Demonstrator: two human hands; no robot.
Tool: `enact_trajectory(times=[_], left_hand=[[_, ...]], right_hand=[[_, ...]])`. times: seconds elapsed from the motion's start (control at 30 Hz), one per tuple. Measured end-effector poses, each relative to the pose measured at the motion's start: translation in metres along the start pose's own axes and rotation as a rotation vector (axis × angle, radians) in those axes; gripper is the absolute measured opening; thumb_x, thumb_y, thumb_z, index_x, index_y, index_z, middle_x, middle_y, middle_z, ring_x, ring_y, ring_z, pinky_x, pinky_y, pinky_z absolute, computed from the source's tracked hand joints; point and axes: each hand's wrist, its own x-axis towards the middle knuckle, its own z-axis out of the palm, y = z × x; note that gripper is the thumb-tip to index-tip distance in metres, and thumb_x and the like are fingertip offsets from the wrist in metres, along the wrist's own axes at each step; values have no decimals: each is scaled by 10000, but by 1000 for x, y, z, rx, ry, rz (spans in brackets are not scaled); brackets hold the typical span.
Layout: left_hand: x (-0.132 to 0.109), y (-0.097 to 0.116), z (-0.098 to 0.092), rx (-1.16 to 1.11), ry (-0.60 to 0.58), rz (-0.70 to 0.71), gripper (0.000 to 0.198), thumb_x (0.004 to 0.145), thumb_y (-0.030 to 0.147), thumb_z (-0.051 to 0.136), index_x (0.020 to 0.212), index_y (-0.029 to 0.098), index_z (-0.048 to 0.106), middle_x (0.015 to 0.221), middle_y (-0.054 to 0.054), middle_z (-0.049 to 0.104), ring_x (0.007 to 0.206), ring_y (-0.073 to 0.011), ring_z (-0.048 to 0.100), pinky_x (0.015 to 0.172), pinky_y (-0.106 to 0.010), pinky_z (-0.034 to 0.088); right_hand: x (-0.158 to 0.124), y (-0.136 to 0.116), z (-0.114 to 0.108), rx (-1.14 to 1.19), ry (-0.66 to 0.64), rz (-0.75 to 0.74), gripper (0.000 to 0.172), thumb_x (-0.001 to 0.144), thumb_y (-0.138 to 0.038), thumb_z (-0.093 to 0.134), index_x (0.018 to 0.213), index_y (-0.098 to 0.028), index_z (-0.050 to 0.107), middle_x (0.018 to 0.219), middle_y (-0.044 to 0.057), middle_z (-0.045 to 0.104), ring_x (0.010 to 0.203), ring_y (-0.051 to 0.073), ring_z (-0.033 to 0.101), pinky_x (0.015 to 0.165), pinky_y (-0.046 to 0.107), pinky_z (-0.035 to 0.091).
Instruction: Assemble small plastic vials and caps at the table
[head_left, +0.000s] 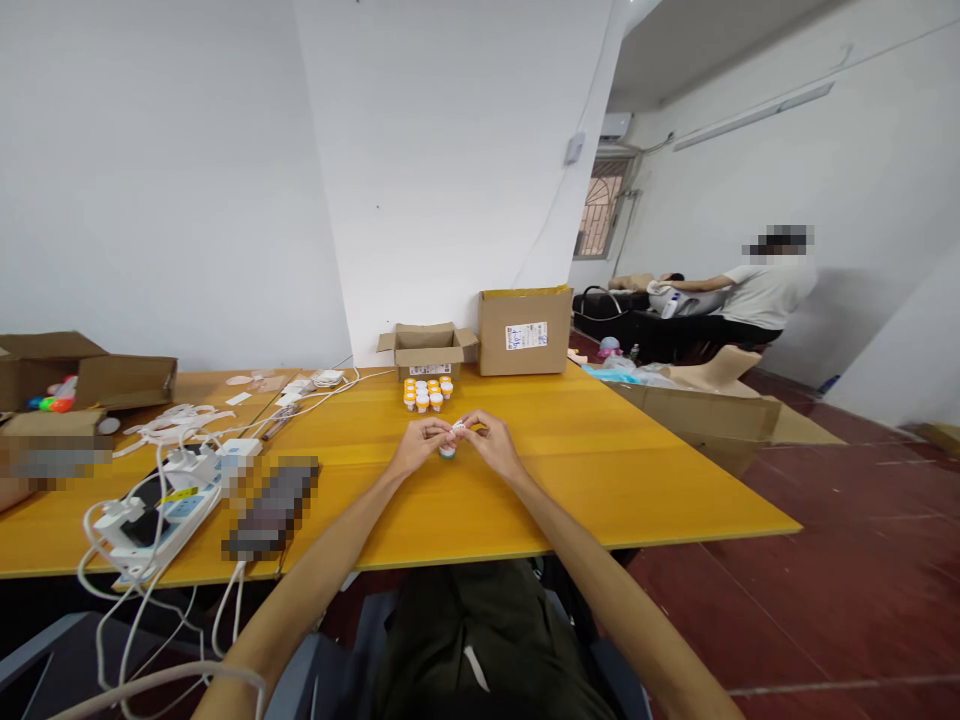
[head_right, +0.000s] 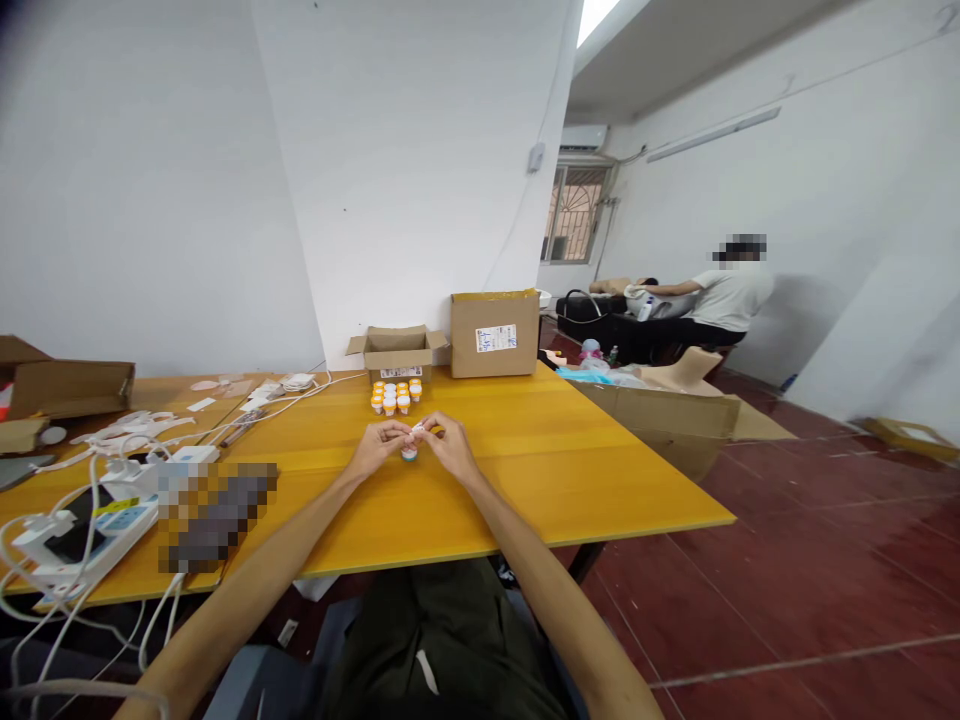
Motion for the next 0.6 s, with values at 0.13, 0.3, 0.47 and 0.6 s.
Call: enact_trajectory(times=[0.13, 0.3, 0.47, 0.6], left_hand=[[0, 0, 0, 2, 7, -2, 381, 559, 440, 811, 747, 148, 652, 653, -31, 723, 622, -182, 689, 644, -288, 550], [0, -2, 0, 20, 5, 7, 397, 581, 470, 795, 759, 147, 648, 665, -37, 723, 630, -185, 690, 655, -297, 553], [0, -2, 0, 27, -10, 23, 408, 592, 486, 787, 769, 146, 646, 668, -38, 718, 623, -175, 683, 651, -291, 550], [0, -1, -1, 54, -19, 45, 418, 607, 501, 775, 785, 146, 649, 706, -55, 728, 653, -187, 690, 654, -300, 553]], right_hand=[[0, 1, 0, 12, 4, 18, 235, 664, -413, 687, 628, -218, 560, 764, 27, 681, 750, 189, 639, 594, 271, 482], [1, 3, 0, 21, 25, 47, 270, 646, -437, 707, 651, -218, 549, 707, 7, 640, 714, 174, 611, 620, 279, 487], [2, 7, 0, 47, 30, 54, 292, 637, -449, 720, 720, -221, 558, 714, 0, 629, 717, 169, 608, 637, 280, 497], [3, 9, -1, 53, -29, 53, 291, 664, -467, 705, 773, -217, 603, 757, 13, 663, 744, 175, 628, 694, 299, 516]])
